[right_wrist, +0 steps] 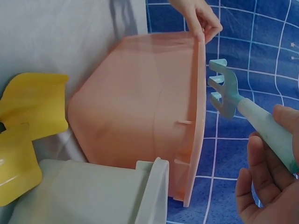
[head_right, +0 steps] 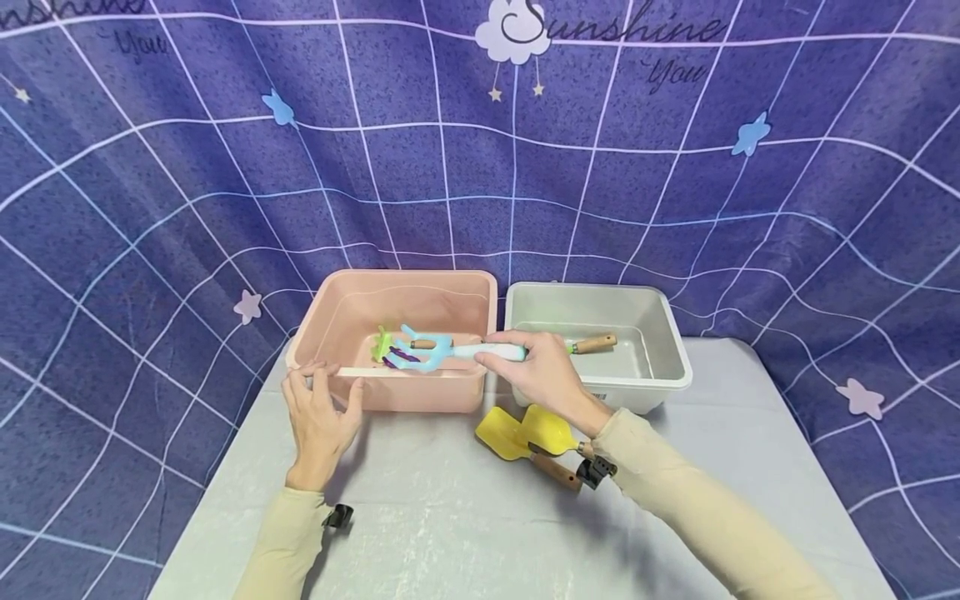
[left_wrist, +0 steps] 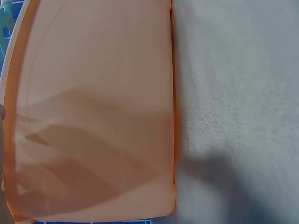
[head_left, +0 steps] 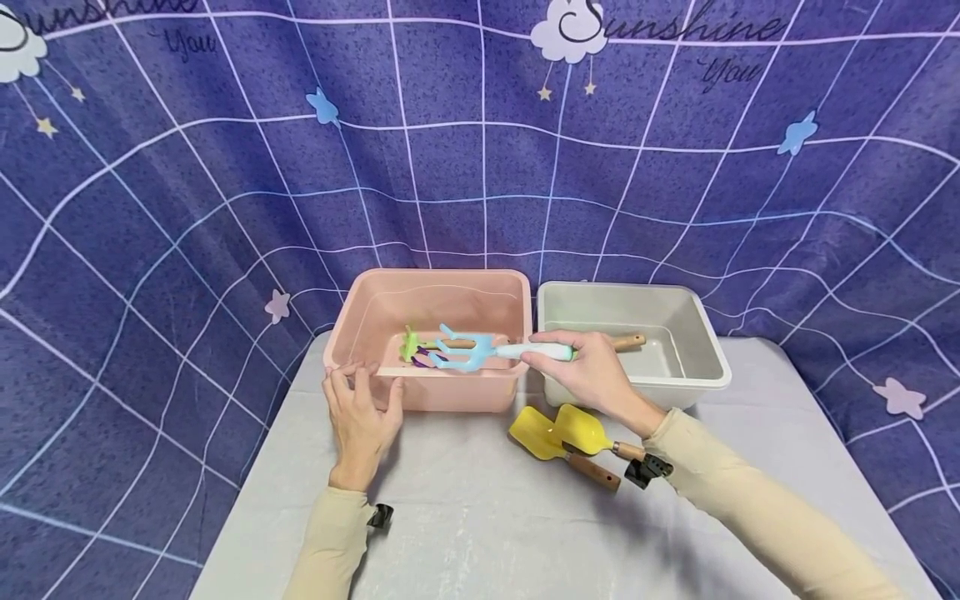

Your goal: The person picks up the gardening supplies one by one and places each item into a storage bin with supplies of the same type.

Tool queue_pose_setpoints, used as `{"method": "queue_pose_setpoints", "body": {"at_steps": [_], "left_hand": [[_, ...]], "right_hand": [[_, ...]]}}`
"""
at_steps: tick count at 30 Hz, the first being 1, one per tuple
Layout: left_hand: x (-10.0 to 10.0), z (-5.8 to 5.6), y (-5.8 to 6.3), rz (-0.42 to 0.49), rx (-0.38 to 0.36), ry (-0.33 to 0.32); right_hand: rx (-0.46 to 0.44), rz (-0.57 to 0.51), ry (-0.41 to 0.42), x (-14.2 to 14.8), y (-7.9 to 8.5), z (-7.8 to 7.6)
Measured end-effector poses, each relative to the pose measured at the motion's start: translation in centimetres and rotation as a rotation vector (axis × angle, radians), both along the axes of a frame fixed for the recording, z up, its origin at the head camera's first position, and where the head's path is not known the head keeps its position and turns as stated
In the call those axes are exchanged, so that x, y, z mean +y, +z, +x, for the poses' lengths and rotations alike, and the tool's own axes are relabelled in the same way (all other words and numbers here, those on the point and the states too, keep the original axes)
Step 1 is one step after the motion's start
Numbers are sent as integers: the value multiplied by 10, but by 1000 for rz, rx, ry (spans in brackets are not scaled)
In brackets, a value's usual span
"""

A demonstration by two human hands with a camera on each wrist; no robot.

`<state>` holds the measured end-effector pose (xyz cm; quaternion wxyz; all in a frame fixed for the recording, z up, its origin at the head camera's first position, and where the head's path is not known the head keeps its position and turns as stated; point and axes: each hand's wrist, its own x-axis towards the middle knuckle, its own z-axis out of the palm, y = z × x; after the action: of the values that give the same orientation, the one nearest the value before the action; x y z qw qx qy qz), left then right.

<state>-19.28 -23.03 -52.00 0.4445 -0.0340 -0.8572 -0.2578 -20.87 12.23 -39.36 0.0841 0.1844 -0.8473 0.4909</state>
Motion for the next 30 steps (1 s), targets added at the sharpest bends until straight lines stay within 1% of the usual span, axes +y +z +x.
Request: {"method": "queue_pose_setpoints", "body": {"at_steps": [4,12,22,30], "left_hand": [[-1,-1,-1,-3,0,0],[-1,-1,0,-12,8,-4],[1,-3,0,-4,41,-13],[1,-2,-1,4,30,-11]], "right_hand": [[20,16,3,0,1,-4],[-34,-22,6,0,6,-9],[-24,-24,17,-2,10,-13],[-31,-21,23,-4,13,-15]]}}
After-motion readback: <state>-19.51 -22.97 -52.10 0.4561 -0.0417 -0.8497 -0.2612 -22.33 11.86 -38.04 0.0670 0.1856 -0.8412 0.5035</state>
